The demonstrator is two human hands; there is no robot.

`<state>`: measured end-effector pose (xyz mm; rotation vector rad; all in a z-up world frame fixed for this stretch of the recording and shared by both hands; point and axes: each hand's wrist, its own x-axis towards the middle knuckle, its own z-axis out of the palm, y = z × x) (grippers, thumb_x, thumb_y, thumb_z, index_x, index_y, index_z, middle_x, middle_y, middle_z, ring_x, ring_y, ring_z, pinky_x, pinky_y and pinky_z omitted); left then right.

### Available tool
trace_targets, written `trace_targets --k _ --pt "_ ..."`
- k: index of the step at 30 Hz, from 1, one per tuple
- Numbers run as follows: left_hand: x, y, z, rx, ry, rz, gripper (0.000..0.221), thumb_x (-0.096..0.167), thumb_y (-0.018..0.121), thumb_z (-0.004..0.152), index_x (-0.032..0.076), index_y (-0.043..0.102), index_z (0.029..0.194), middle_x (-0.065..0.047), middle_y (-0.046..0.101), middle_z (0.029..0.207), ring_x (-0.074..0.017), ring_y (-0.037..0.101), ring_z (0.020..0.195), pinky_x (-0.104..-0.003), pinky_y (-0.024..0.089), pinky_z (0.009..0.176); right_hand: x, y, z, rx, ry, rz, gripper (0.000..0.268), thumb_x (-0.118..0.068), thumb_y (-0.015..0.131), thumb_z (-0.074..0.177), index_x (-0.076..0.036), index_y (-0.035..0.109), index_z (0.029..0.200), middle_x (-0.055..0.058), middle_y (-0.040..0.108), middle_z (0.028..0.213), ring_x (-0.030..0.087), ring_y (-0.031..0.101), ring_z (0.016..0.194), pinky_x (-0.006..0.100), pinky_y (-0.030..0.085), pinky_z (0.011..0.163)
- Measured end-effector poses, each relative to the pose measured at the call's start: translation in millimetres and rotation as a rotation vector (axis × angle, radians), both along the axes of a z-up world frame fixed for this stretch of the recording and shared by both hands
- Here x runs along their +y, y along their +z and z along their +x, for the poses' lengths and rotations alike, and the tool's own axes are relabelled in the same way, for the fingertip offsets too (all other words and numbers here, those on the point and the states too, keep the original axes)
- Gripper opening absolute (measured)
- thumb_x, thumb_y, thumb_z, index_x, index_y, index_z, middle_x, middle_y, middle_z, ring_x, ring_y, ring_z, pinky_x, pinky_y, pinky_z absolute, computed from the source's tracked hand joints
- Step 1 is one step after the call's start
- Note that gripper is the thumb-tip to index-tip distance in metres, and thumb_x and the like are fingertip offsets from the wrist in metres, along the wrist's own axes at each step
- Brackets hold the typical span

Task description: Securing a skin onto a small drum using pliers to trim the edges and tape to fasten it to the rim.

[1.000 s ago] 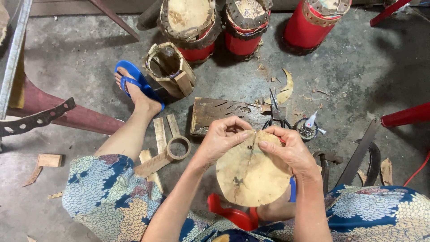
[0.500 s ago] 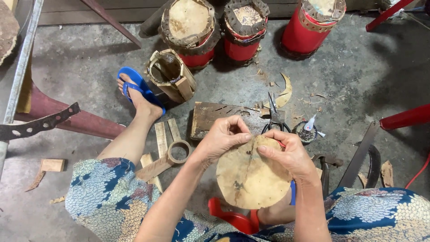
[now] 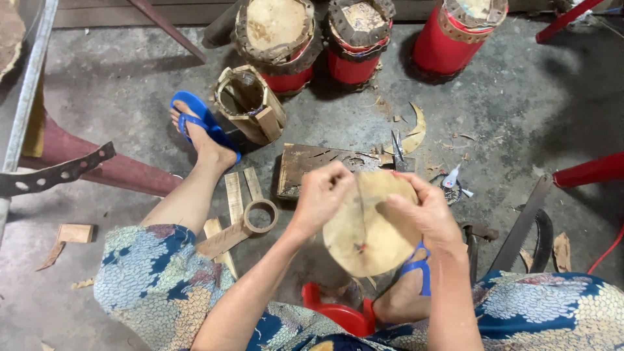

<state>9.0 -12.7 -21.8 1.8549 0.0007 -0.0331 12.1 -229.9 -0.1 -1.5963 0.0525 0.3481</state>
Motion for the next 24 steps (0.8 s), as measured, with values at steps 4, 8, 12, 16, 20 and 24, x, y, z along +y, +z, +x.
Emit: trace_targets --k 4,8,12,16,20,24 --pt "6 15 -1 -0.060 0.274 -0.166 0.010 0.008 0.067 0.091 0.011 0.074 0.085 -0.002 0.066 0.067 -0.0068 0.054 0.065 -0.023 0.048 0.059 -6 -40 4 0.135 -0.104 0.213 0.049 -0.011 0.079 0.080 -0.007 0.067 0.127 0.003 0.073 0.102 0.011 0.070 0.084 0.026 0.059 0.071" --pt "3 17 -4 -0.453 0.368 0.198 0.014 0.002 0.063 0.093 0.012 0.065 0.083 -0.005 0.061 0.069 -0.0240 0.065 0.067 -0.031 0.052 0.062 11 -63 -1 0.062 -0.195 0.138 0.036 -0.008 0.081 0.084 -0.003 0.071 0.118 0.005 0.075 0.093 0.010 0.069 0.079 0.027 0.059 0.064" --pt "11 -7 4 -0.471 0.388 0.267 0.015 0.002 0.061 0.095 0.010 0.062 0.083 -0.006 0.059 0.069 -0.0259 0.064 0.067 -0.032 0.052 0.063 31 -58 -2 -0.017 -0.284 0.056 0.024 -0.006 0.083 0.083 -0.003 0.073 0.105 0.010 0.075 0.087 0.016 0.072 0.076 0.031 0.061 0.063" --pt "44 -32 27 0.012 0.318 0.024 0.020 0.020 0.074 0.086 0.016 0.070 0.105 -0.013 0.072 0.092 -0.0313 0.069 0.087 -0.045 0.056 0.076 -1 -111 15 0.052 -0.473 0.099 0.026 -0.005 0.082 0.083 -0.008 0.071 0.107 0.009 0.073 0.096 0.019 0.071 0.084 0.039 0.062 0.073" --pt "91 -19 54 0.250 0.665 -0.371 0.038 0.037 0.062 0.097 0.020 0.057 0.130 -0.007 0.057 0.122 -0.0250 0.057 0.112 -0.040 0.056 0.091 -85 -181 38 0.035 -0.941 0.420 0.029 -0.010 0.075 0.092 -0.014 0.066 0.118 0.002 0.073 0.114 0.026 0.074 0.113 0.050 0.060 0.100" --pt "189 -118 104 0.293 1.043 -0.541 0.086 0.046 0.074 0.096 0.016 0.025 0.159 -0.032 0.020 0.160 -0.0574 0.031 0.144 -0.073 0.029 0.113 -109 -193 32 0.080 -1.098 0.539 0.038 -0.015 0.074 0.096 -0.028 0.066 0.131 0.005 0.072 0.133 0.032 0.070 0.125 0.058 0.058 0.105"
